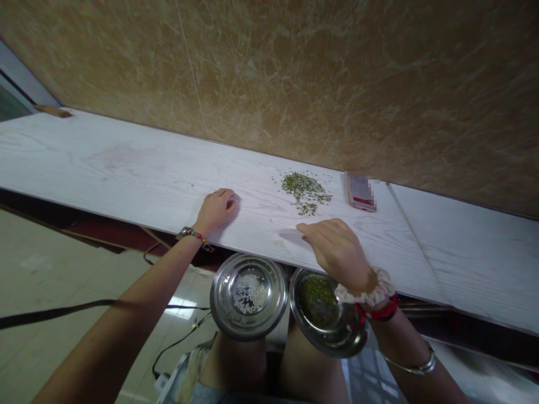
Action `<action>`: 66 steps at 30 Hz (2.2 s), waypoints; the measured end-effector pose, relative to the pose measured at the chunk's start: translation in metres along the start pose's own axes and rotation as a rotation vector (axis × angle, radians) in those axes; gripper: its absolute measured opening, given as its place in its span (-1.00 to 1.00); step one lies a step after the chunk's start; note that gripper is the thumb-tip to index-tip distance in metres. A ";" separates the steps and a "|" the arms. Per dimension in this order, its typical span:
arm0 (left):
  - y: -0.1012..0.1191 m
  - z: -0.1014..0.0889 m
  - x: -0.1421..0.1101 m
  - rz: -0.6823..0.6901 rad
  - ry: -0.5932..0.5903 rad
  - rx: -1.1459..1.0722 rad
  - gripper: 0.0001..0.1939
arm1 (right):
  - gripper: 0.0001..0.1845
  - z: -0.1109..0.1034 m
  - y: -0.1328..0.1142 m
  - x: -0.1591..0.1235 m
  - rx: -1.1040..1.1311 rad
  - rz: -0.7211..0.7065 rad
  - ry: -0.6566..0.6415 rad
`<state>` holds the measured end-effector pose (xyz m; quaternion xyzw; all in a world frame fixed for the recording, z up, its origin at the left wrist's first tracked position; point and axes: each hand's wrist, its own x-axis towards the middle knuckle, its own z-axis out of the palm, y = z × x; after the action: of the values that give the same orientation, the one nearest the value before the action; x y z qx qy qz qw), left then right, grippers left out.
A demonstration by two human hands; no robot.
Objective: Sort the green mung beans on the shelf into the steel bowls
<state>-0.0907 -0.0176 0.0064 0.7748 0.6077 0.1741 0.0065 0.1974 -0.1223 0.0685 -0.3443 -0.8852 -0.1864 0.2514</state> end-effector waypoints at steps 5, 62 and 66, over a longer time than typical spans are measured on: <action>0.000 0.000 0.000 0.006 0.014 0.007 -0.67 | -0.73 -0.001 -0.002 -0.007 -0.180 0.097 -0.025; 0.029 0.000 0.020 0.277 -0.142 0.151 -0.64 | -0.78 -0.010 0.038 -0.033 -0.156 0.126 0.199; 0.059 0.006 0.025 0.111 -0.093 0.175 -0.61 | -0.83 0.010 0.072 -0.047 -0.272 0.189 0.288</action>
<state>-0.0289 -0.0080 0.0199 0.8122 0.5756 0.0844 -0.0429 0.2745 -0.0915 0.0447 -0.4264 -0.7705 -0.3271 0.3429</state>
